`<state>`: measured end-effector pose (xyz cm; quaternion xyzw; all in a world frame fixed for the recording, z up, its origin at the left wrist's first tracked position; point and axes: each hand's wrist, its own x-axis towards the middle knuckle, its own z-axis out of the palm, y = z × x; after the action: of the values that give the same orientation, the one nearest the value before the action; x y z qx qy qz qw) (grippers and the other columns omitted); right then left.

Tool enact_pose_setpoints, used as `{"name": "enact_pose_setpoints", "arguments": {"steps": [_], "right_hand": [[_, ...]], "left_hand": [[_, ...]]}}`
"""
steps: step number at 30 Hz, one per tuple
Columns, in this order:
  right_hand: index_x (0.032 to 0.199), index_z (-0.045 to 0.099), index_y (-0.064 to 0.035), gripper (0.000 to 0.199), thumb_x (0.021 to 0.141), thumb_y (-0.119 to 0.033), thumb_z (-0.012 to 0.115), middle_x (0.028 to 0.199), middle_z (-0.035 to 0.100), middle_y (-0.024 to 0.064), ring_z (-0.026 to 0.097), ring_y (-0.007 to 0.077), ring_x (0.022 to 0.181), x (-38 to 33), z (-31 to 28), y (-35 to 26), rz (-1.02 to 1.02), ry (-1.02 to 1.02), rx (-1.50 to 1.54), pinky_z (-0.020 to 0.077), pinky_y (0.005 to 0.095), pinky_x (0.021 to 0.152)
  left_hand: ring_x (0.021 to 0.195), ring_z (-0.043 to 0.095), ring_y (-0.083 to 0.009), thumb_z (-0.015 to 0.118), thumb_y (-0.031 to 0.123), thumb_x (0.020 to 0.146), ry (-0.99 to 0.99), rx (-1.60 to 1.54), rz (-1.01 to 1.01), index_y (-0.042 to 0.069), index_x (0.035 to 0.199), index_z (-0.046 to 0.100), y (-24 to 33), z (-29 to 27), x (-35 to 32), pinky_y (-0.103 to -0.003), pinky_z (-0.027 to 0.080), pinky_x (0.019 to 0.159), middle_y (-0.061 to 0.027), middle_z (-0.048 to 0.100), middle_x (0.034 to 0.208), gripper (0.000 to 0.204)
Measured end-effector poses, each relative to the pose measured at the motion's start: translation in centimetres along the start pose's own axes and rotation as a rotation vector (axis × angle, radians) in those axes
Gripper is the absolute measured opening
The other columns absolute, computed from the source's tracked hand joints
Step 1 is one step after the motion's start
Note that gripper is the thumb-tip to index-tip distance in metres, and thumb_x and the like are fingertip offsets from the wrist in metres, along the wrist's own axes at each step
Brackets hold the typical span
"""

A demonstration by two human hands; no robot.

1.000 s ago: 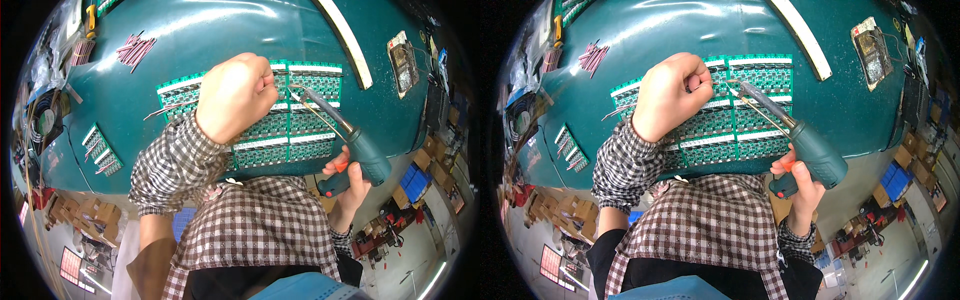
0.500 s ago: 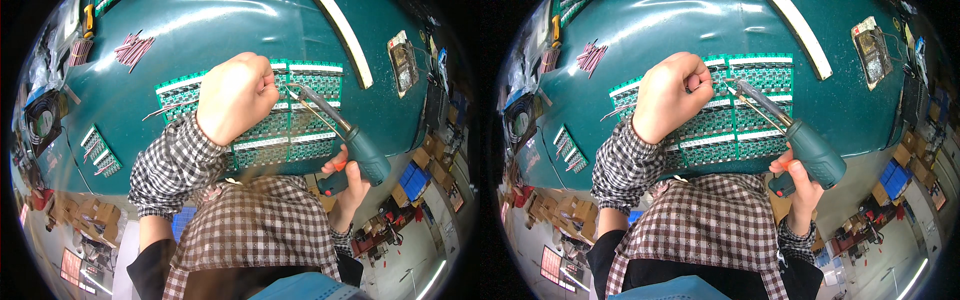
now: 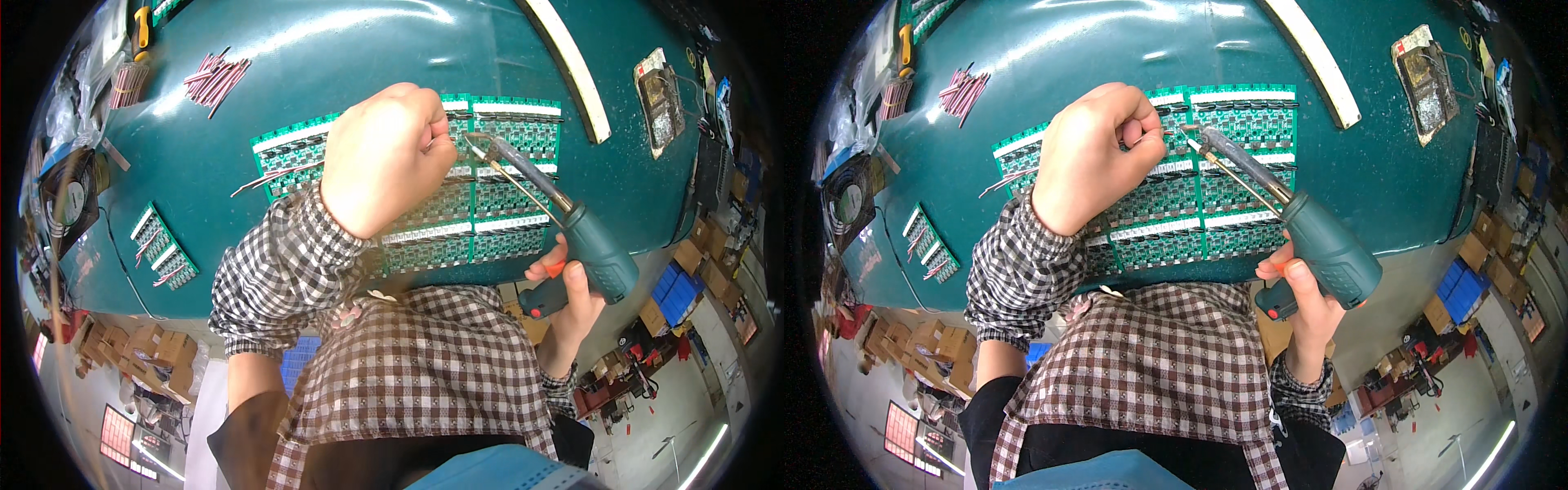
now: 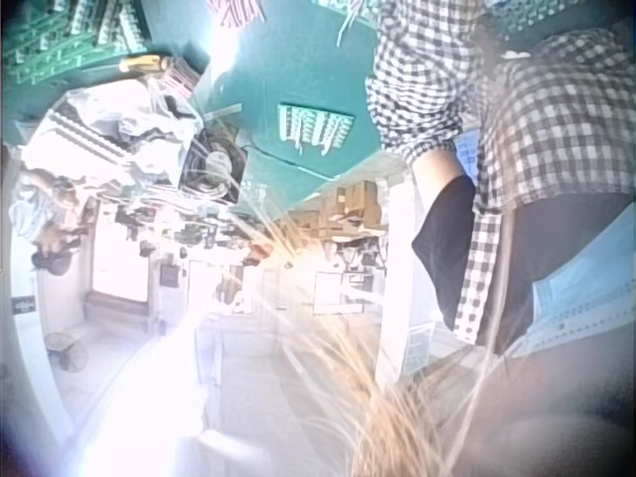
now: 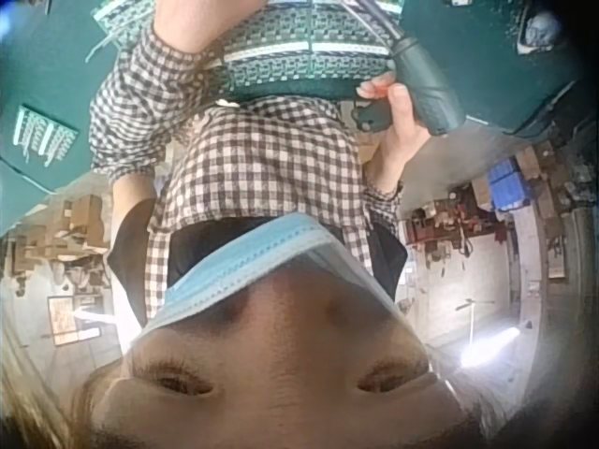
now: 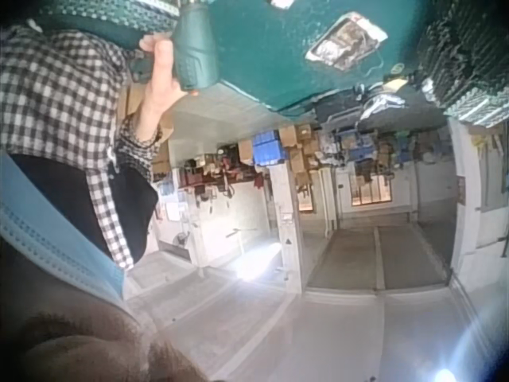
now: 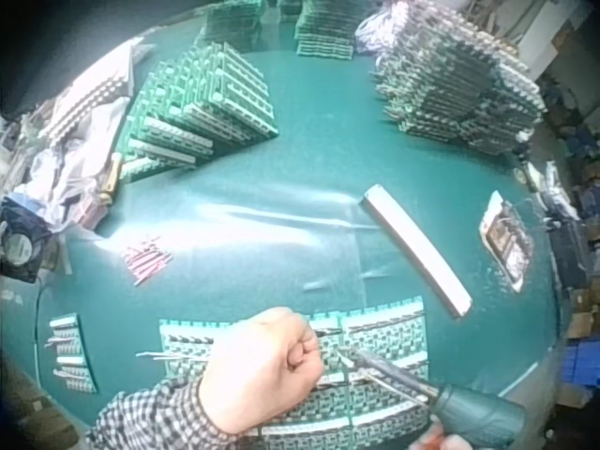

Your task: The person uses a soldering iron to attach small wires to green circuit boards. They hold the boards on a green workbench, apply the soldering iron to specific points, and occasionally lift the boards to inspect the connections. The process involves repetitive handling of multiple boards and wires.

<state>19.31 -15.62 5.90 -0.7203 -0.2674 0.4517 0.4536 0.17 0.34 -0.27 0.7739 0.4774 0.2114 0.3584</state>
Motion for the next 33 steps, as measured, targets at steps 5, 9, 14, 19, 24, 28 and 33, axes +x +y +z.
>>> {"name": "enact_pose_setpoints", "arguments": {"steps": [5, 9, 14, 19, 24, 28, 33], "right_hand": [[0.109, 0.052, 0.0117, 0.043, 0.085, -0.024, 0.059, 0.076, 0.060, 0.0151, 0.062, 0.0222, 0.063, -0.05, 0.03, 0.01, -0.007, -0.020, 0.000, 0.0548, 0.0325, 0.058], [0.109, 0.052, 0.0119, 0.043, 0.085, -0.023, 0.059, 0.076, 0.060, 0.0151, 0.062, 0.0223, 0.063, -0.04, -0.04, 0.11, -0.020, -0.038, -0.013, 0.0550, 0.0329, 0.058], [0.109, 0.052, 0.0120, 0.043, 0.085, -0.023, 0.059, 0.077, 0.060, 0.0149, 0.062, 0.0222, 0.062, 0.03, -0.08, 0.08, -0.023, -0.024, -0.010, 0.0551, 0.0328, 0.058], [0.109, 0.052, 0.0120, 0.043, 0.085, -0.023, 0.060, 0.077, 0.060, 0.0149, 0.062, 0.0221, 0.063, 0.00, -0.04, -0.14, -0.028, -0.003, -0.014, 0.0552, 0.0325, 0.057], [0.108, 0.052, 0.0123, 0.043, 0.085, -0.023, 0.060, 0.077, 0.060, 0.0149, 0.062, 0.0222, 0.063, -0.02, -0.07, 0.01, -0.021, -0.036, -0.013, 0.0556, 0.0329, 0.057], [0.108, 0.052, 0.0124, 0.043, 0.084, -0.023, 0.060, 0.077, 0.060, 0.0149, 0.062, 0.0224, 0.063, -0.05, 0.00, -0.03, -0.015, -0.032, -0.012, 0.0557, 0.0331, 0.057], [0.109, 0.052, 0.0122, 0.043, 0.085, -0.022, 0.060, 0.078, 0.060, 0.0148, 0.062, 0.0224, 0.063, -0.10, -0.01, 0.13, -0.029, -0.011, -0.005, 0.0556, 0.0329, 0.057]], "left_hand": [[0.055, 0.051, -0.0189, 0.063, 0.003, 0.064, 0.010, 0.011, -0.002, 0.005, 0.065, 0.055, 0.14, 0.07, 0.01, -0.030, 0.043, 0.051, -0.0052, 0.050, 0.061, 0.008], [0.055, 0.051, -0.0191, 0.063, 0.003, 0.065, 0.011, 0.016, -0.003, 0.005, 0.065, 0.055, 0.05, 0.10, -0.01, -0.030, 0.043, 0.051, -0.0050, 0.050, 0.061, 0.008], [0.054, 0.051, -0.0194, 0.063, 0.003, 0.065, 0.011, 0.005, -0.004, 0.006, 0.065, 0.054, 0.21, 0.26, 0.05, -0.030, 0.042, 0.051, -0.0047, 0.049, 0.060, 0.009], [0.054, 0.051, -0.0198, 0.062, 0.003, 0.064, 0.015, 0.004, 0.014, 0.006, 0.065, 0.054, 0.37, 0.09, 0.12, -0.031, 0.042, 0.050, -0.0046, 0.049, 0.060, 0.009], [0.054, 0.051, -0.0197, 0.062, 0.003, 0.064, 0.018, 0.002, 0.012, 0.006, 0.065, 0.054, 0.19, 0.17, 0.04, -0.031, 0.042, 0.050, -0.0047, 0.049, 0.060, 0.009], [0.054, 0.050, -0.0196, 0.062, 0.002, 0.064, 0.031, -0.006, 0.026, 0.006, 0.065, 0.054, 0.09, 0.26, 0.02, -0.031, 0.042, 0.050, -0.0049, 0.049, 0.060, 0.009], [0.054, 0.050, -0.0196, 0.062, 0.002, 0.064, 0.025, -0.002, 0.014, 0.006, 0.065, 0.054, 0.15, 0.23, 0.01, -0.030, 0.042, 0.050, -0.0051, 0.049, 0.060, 0.009]]}}
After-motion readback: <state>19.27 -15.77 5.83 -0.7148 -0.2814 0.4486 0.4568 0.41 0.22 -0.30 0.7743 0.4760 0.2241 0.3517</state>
